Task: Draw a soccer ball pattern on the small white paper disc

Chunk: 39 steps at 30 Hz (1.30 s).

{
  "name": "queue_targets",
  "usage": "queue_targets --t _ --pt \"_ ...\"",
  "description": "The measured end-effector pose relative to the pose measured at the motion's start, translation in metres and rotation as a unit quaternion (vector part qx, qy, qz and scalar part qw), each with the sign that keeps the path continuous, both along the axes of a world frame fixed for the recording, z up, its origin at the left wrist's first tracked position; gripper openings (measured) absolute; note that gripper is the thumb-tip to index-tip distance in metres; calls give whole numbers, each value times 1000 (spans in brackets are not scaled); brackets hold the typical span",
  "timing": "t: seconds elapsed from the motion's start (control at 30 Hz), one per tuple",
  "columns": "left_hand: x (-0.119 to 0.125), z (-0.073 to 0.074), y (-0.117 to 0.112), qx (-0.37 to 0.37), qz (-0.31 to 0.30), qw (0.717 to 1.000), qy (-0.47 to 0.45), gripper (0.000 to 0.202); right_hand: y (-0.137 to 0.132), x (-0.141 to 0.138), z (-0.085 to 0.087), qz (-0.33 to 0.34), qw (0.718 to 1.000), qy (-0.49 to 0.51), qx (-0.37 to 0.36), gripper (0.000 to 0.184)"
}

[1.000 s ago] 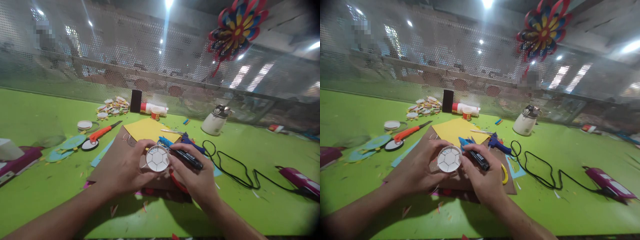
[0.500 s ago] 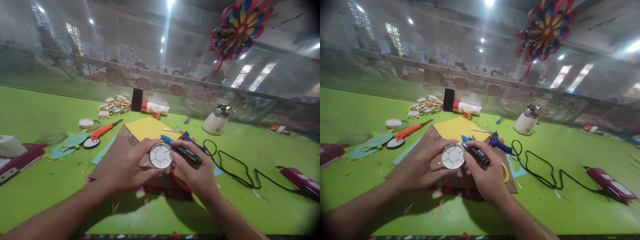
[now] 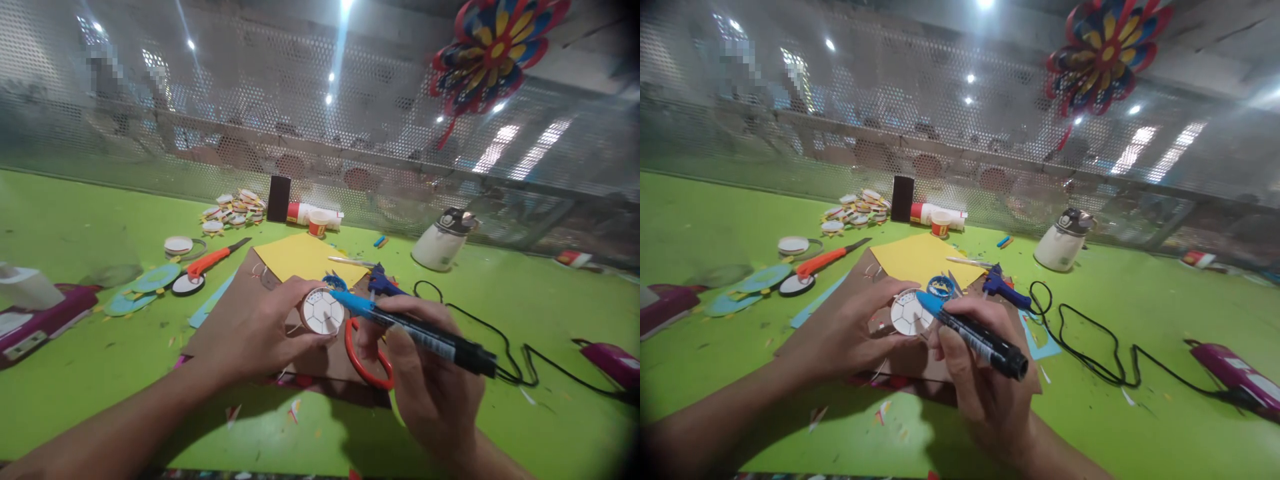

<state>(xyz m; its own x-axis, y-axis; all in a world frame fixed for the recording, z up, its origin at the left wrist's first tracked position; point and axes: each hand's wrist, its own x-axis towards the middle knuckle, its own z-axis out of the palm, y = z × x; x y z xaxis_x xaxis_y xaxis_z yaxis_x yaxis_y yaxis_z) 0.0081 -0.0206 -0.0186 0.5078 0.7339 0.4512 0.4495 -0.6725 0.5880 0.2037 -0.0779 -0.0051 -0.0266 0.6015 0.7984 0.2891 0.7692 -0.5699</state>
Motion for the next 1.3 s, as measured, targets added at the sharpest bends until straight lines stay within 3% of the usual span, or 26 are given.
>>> queue_targets --t 0.23,0.67,1.1,1.3 --pt "-1 -17 4 5 -28 1000 -13 54 4 1 -12 15 998 -7 -52 22" --pt "1 -12 3 0 -37 999 3 48 5 -1 -17 53 995 6 -83 23" --pt "0 -12 3 24 -27 999 15 46 5 1 -17 20 996 -42 -76 22" --pt "0 -9 3 31 -33 999 27 40 5 -1 -12 -27 992 -124 -20 20"
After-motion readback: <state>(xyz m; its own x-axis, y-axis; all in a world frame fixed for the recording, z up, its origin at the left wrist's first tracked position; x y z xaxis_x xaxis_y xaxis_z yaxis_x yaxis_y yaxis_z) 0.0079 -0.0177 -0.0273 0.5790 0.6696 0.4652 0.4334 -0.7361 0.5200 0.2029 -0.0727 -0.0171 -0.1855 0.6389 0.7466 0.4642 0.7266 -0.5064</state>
